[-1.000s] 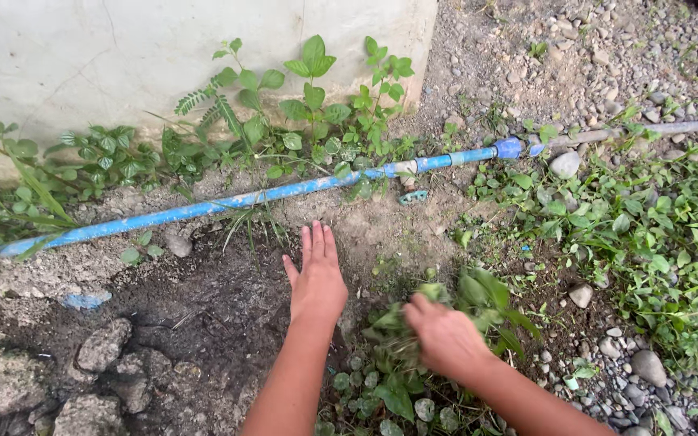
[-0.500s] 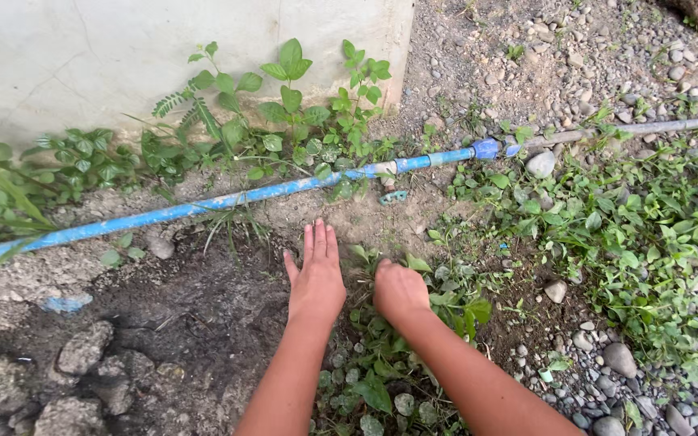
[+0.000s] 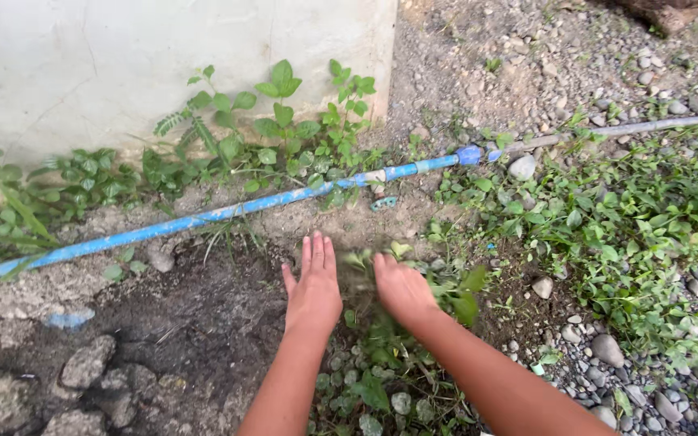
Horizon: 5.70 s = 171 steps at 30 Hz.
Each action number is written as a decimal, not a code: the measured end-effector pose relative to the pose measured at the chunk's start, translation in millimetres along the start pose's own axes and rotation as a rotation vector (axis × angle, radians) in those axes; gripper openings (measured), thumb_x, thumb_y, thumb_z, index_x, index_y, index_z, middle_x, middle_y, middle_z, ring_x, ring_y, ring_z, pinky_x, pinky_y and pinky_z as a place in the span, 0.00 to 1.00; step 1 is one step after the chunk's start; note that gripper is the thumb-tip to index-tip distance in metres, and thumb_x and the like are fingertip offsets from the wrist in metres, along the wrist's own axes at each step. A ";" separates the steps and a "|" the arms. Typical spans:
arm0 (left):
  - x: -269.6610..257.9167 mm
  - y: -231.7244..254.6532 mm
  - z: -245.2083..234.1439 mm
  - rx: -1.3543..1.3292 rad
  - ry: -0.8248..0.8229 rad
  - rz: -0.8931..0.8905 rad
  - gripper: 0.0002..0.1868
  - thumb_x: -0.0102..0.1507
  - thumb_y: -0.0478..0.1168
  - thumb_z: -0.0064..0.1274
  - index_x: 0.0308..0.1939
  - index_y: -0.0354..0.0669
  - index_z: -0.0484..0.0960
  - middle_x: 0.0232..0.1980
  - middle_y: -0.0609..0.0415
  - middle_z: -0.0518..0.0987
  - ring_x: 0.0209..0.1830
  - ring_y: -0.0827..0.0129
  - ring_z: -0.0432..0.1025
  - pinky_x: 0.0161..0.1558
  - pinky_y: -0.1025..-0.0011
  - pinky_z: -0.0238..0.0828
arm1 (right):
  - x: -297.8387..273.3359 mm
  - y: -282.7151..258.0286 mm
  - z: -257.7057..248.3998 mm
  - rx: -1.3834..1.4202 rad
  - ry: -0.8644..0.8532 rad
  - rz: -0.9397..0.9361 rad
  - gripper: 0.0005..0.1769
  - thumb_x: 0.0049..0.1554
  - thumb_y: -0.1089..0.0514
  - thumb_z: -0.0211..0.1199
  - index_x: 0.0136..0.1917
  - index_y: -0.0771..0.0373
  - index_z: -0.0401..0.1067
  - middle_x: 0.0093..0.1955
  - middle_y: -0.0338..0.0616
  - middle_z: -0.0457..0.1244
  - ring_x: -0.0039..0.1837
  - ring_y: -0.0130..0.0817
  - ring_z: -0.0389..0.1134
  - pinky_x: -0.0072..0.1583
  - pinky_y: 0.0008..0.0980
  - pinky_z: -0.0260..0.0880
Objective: The person pulls weeds and grass from the soil around a blue pipe and a building foundation using their hands.
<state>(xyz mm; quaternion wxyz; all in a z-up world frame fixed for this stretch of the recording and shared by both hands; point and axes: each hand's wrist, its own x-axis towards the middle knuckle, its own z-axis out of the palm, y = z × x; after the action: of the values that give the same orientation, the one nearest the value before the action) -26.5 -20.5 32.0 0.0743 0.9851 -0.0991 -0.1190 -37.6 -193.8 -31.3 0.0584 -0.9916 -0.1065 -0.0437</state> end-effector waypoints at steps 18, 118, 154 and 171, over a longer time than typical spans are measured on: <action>20.2 41.1 3.6 0.058 -0.065 -0.020 0.45 0.62 0.29 0.40 0.80 0.43 0.38 0.85 0.54 0.32 0.85 0.65 0.28 0.76 0.40 0.32 | 37.0 106.0 -11.4 -0.057 0.088 0.098 0.18 0.48 0.69 0.54 0.53 0.70 0.63 0.59 0.64 0.61 0.44 0.49 0.73 0.45 0.43 0.76; 6.7 84.8 21.3 -0.096 0.279 0.406 0.10 0.64 0.37 0.52 0.48 0.42 0.74 0.48 0.47 0.79 0.54 0.55 0.75 0.51 0.56 0.75 | -36.0 71.9 42.4 -0.355 -0.090 0.378 0.13 0.56 0.64 0.58 0.54 0.74 0.70 0.50 0.52 0.66 0.45 0.40 0.73 0.40 0.32 0.78; 5.2 47.2 74.7 0.140 -0.002 0.127 0.35 0.67 0.38 0.35 0.79 0.40 0.48 0.84 0.46 0.39 0.83 0.55 0.36 0.72 0.28 0.28 | -84.8 5.6 -5.1 -0.111 -0.029 -0.260 0.39 0.45 0.66 0.57 0.72 0.71 0.63 0.74 0.62 0.56 0.44 0.48 0.70 0.39 0.42 0.77; 9.7 41.3 70.3 0.121 -0.069 0.112 0.34 0.68 0.33 0.30 0.80 0.40 0.47 0.85 0.52 0.39 0.84 0.62 0.37 0.72 0.27 0.30 | -33.5 15.0 42.5 -0.272 -0.181 -0.128 0.06 0.51 0.60 0.61 0.39 0.64 0.77 0.41 0.53 0.69 0.43 0.42 0.74 0.44 0.37 0.77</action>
<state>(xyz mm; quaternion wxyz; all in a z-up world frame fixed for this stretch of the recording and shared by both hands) -42.2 -71.2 -30.7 0.0176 0.9760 -0.1637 -0.1424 -63.8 -209.9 -78.2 -0.0888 -0.9815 -0.1672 0.0281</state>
